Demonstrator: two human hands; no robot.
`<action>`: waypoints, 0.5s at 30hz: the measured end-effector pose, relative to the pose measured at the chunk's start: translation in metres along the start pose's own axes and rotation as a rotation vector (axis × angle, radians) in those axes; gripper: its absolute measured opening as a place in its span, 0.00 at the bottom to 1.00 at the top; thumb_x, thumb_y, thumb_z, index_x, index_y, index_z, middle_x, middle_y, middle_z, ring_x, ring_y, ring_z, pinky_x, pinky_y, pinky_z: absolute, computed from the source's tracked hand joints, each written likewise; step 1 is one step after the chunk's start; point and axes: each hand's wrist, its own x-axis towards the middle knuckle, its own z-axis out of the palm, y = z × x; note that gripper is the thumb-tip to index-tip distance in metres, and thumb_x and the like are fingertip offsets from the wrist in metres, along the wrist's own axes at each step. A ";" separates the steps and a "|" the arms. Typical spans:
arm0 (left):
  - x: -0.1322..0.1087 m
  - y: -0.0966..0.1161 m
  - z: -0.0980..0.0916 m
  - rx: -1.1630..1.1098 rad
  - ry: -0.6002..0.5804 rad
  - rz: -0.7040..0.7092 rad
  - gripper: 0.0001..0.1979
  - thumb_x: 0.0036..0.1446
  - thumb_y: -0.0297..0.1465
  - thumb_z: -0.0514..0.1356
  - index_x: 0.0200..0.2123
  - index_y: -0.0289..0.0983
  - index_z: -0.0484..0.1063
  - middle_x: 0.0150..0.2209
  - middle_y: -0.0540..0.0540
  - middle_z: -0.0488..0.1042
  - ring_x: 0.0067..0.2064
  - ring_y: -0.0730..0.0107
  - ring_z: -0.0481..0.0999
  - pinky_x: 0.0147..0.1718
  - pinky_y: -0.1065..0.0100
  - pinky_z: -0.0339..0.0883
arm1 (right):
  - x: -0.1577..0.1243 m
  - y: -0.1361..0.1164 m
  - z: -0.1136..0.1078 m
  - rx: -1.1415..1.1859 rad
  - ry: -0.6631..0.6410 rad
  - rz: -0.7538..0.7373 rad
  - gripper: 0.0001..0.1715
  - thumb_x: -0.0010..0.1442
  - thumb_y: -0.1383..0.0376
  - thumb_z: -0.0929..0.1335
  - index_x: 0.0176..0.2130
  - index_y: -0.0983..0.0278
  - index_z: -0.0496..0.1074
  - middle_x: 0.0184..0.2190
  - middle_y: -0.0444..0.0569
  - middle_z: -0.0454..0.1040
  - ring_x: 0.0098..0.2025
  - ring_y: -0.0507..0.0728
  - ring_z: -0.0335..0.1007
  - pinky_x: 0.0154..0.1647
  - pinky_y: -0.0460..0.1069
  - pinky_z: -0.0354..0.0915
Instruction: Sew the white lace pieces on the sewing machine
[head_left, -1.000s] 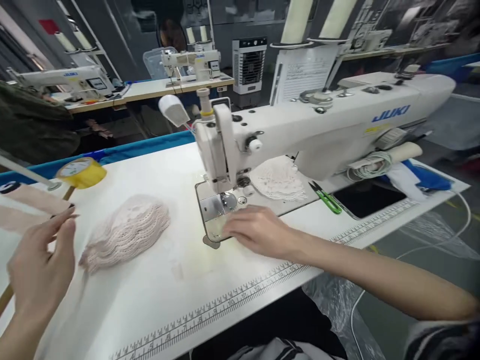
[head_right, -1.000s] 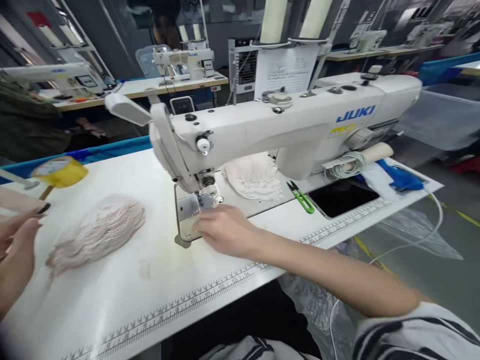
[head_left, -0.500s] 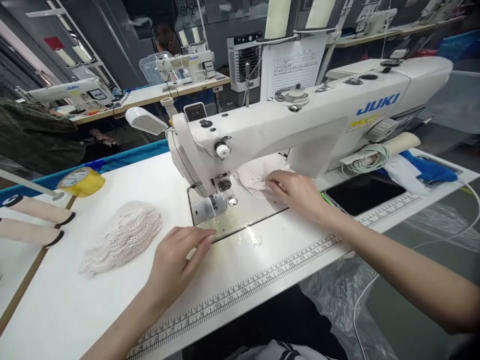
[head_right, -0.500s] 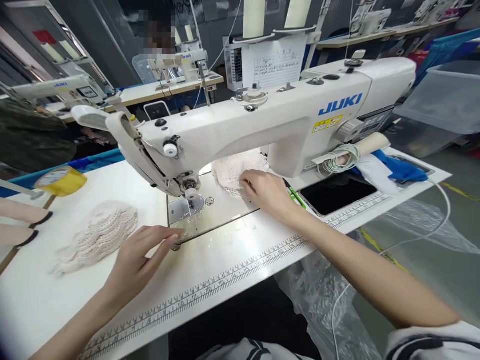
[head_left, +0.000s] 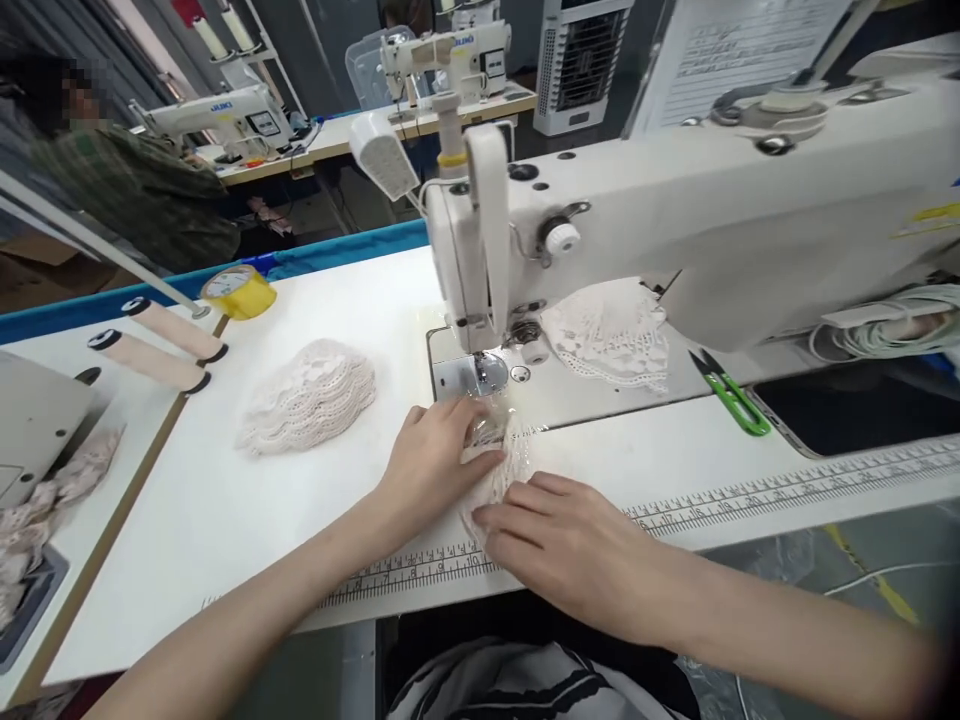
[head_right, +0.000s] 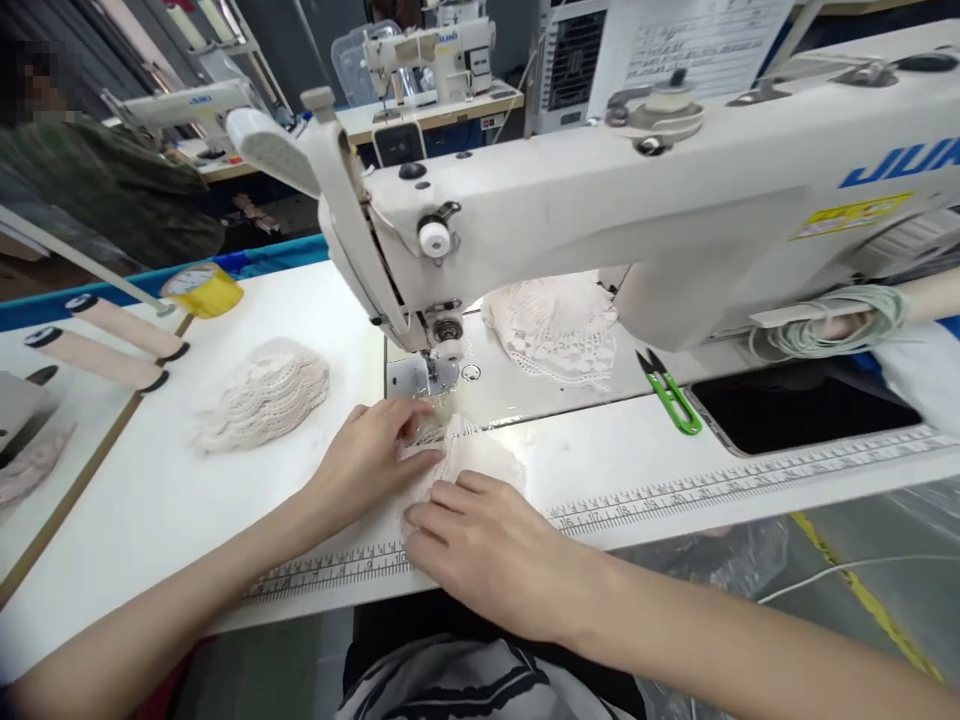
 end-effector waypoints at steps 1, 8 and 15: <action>0.000 0.000 -0.001 -0.019 -0.024 -0.004 0.11 0.57 0.36 0.63 0.41 0.40 0.70 0.32 0.53 0.72 0.33 0.67 0.71 0.40 0.60 0.61 | 0.000 0.000 -0.002 0.060 0.001 -0.004 0.06 0.61 0.73 0.65 0.35 0.64 0.71 0.42 0.47 0.78 0.38 0.54 0.71 0.36 0.51 0.64; -0.001 -0.004 -0.002 -0.058 0.023 0.077 0.06 0.58 0.32 0.62 0.37 0.38 0.68 0.40 0.48 0.72 0.40 0.64 0.71 0.39 0.62 0.61 | 0.006 0.049 -0.026 0.209 0.184 0.431 0.15 0.65 0.60 0.66 0.50 0.63 0.69 0.49 0.51 0.73 0.31 0.51 0.71 0.29 0.48 0.66; 0.005 -0.002 0.003 0.006 -0.022 0.051 0.05 0.60 0.32 0.60 0.34 0.38 0.67 0.32 0.51 0.73 0.36 0.64 0.72 0.41 0.60 0.59 | 0.027 0.082 -0.034 0.145 -0.170 0.645 0.12 0.58 0.56 0.69 0.39 0.61 0.72 0.40 0.46 0.72 0.27 0.51 0.65 0.23 0.47 0.56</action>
